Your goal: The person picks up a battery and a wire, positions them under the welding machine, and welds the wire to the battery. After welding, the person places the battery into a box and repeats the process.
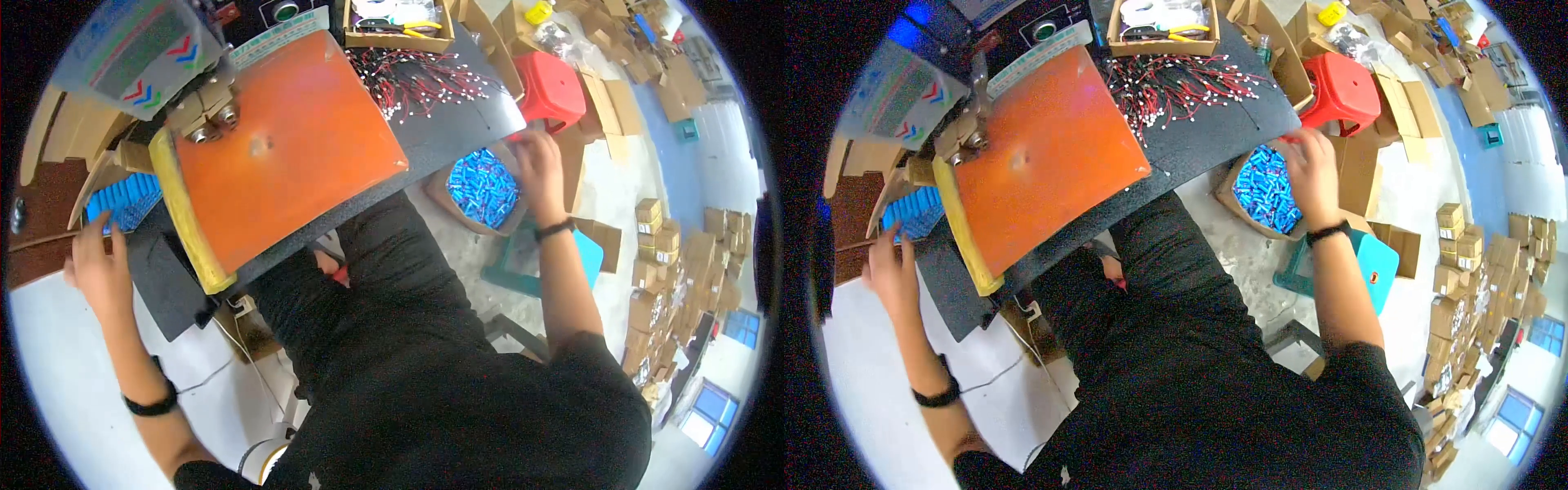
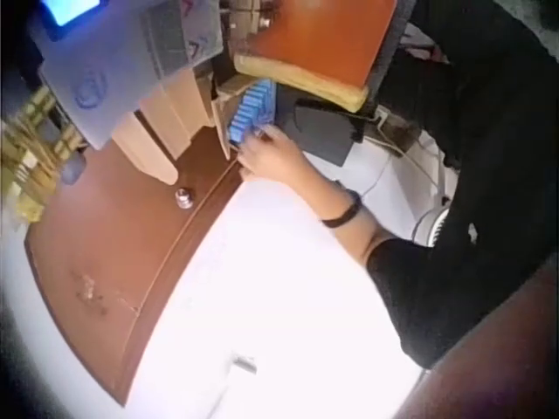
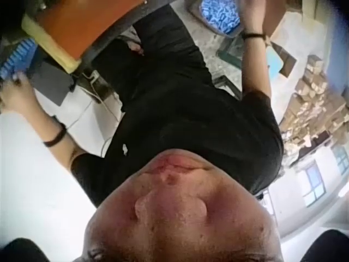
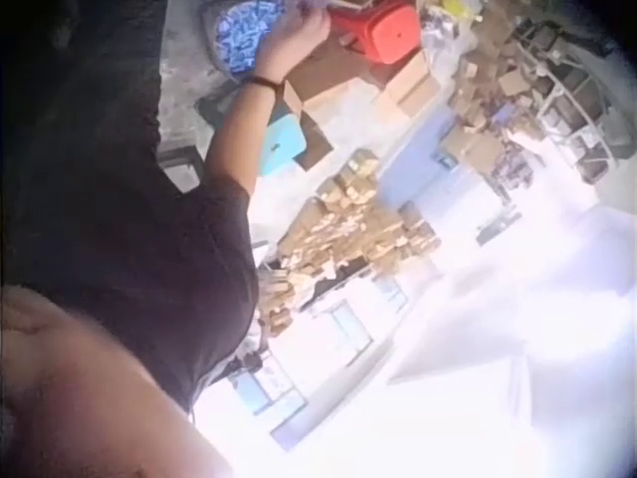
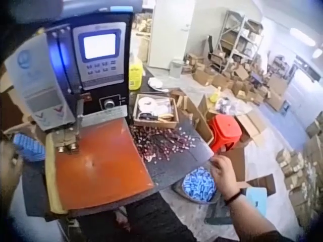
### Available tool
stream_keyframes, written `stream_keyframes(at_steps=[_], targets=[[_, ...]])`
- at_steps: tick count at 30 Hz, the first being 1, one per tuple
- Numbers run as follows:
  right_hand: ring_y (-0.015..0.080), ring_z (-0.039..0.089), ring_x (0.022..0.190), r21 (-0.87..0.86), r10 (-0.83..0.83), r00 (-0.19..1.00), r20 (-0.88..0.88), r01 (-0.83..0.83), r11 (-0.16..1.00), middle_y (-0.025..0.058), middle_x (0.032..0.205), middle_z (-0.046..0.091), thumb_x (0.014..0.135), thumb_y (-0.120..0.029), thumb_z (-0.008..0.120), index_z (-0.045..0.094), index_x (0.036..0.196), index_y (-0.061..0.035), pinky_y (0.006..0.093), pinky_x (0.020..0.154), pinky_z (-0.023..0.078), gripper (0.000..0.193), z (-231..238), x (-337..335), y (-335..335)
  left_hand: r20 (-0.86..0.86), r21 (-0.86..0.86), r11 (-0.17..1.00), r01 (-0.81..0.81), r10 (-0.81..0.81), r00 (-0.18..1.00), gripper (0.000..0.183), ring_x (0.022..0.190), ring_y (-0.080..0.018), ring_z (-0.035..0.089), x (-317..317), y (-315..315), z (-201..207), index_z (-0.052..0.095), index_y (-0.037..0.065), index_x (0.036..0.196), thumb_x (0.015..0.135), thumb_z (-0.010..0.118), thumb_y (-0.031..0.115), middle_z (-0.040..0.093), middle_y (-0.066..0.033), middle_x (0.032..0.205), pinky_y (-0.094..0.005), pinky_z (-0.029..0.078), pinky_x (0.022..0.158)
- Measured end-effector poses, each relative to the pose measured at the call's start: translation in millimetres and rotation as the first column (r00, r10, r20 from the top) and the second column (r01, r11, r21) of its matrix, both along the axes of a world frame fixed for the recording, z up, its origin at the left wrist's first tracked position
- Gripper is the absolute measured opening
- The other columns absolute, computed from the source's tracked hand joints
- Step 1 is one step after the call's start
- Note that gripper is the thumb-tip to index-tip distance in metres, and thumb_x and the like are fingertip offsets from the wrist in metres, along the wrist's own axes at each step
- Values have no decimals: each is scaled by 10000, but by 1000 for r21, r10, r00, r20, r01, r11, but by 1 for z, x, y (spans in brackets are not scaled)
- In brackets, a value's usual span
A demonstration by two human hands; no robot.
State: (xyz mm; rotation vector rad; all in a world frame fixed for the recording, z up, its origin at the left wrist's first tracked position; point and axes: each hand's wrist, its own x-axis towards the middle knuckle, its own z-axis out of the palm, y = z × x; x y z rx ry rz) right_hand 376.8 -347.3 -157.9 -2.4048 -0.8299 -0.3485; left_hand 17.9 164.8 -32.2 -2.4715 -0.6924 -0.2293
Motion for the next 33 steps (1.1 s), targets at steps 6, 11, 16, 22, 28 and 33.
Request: stream_keyframes(at_steps=[6, 11, 16, 22, 28, 33], targets=[[319, 558, 1065, -143, 167, 973, 161, -144, 979, 94, 1098, 623, 835, -166, 685, 694, 1063, -115, 404, 917, 467, 234, 14, 39, 102, 577, -408, 814, 414, -122, 808, 214, 834, -180, 620, 46, -132, -8, 677, 64, 1046, 833, 678, 47, 689, -67, 953, -341, 437, 830], [313, 578, 1007, -250, 226, 948, 226, -167, 954, 75, 1047, 634, 815, -155, 684, 716, 942, -107, 405, 886, 479, 140, 15, 58, 125, 386, -615, 757, 219, 47, 921, 264, 943, -151, 597, 82, -174, -8, 660, 117, 1107, 843, 656, 111, 642, -29, 992, -360, 304, 951], [319, 602, 918, -215, 311, 922, 232, -263, 941, 103, 955, 641, 834, -157, 642, 696, 952, -88, 414, 822, 495, 147, 61, 59, 121, 301, -556, 801, 223, -56, 952, 295, 934, -173, 568, 85, -171, -1, 652, 133, 1146, 851, 647, 136, 630, -9, 1040, -364, 283, 958], [196, 637, 896, 83, 193, 981, -22, -191, 978, 110, 982, 672, 958, -170, 573, 643, 996, -30, 294, 814, 485, 160, 109, 38, 118, 325, -721, 670, 178, 99, 941, 308, 1008, -211, 551, 102, -166, 1, 651, 107, 1171, 873, 670, 184, 664, -58, 998, -377, 305, 992], [78, 556, 818, 651, 472, 849, -237, -222, 726, 23, 895, 625, 960, -79, 571, 581, 981, 0, 221, 744, 454, 83, 107, -34, 133, 596, -760, 445, 473, 188, 780, 318, 775, -103, 610, 121, -159, -25, 628, 1, 1166, 861, 698, 60, 685, -61, 910, -250, 488, 737], [161, 595, 875, 727, 543, 807, -232, -227, 648, 88, 945, 619, 955, -35, 511, 567, 997, 10, 293, 824, 466, 83, 84, -79, 143, 567, -821, 191, 538, 378, 732, 307, 846, -98, 608, 128, -159, -22, 620, -32, 1159, 877, 686, 70, 680, -47, 957, -242, 481, 785]])
